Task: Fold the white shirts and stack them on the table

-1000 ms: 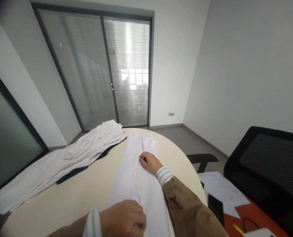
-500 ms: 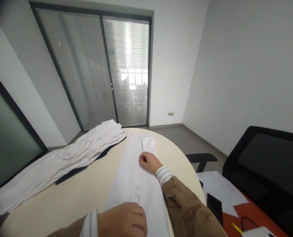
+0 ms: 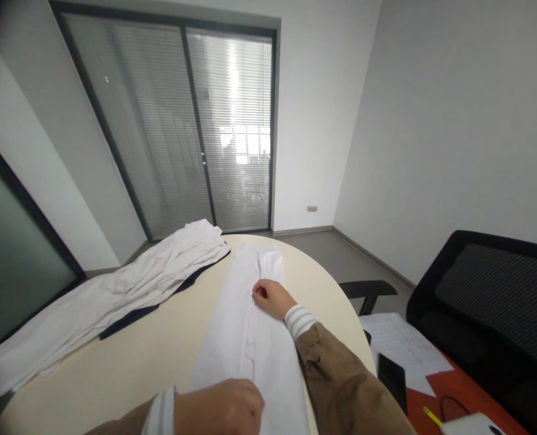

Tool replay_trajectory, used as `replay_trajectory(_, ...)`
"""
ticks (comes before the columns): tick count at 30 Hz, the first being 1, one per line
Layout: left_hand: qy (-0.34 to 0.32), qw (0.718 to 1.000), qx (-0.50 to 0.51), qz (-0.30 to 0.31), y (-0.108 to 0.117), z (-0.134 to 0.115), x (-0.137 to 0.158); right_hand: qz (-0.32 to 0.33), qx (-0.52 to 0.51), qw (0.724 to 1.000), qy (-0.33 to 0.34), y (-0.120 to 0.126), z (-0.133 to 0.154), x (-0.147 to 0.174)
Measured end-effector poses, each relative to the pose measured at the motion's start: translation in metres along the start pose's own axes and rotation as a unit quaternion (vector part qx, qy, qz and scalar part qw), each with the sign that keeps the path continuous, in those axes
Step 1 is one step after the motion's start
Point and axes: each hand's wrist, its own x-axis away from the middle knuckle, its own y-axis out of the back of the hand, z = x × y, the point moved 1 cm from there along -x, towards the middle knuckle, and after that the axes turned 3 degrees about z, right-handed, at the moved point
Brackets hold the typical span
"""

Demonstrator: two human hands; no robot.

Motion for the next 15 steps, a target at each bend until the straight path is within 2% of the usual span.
replay_trajectory(5,-0.033,0.999,0.039,0.01,-0.015,0.007,-0.005,0.001,0.0,1.0,-0.001,0.0,0.001,0.0)
replay_trajectory(10,-0.013,0.994,0.109,0.018,-0.024,0.007,-0.008,0.003,-0.002,1.0,-0.01,0.0,0.001,0.001)
replay_trajectory(15,0.006,0.998,0.058,0.031,-0.041,0.011,-0.011,0.006,0.002,1.0,-0.008,0.0,0.001,0.001)
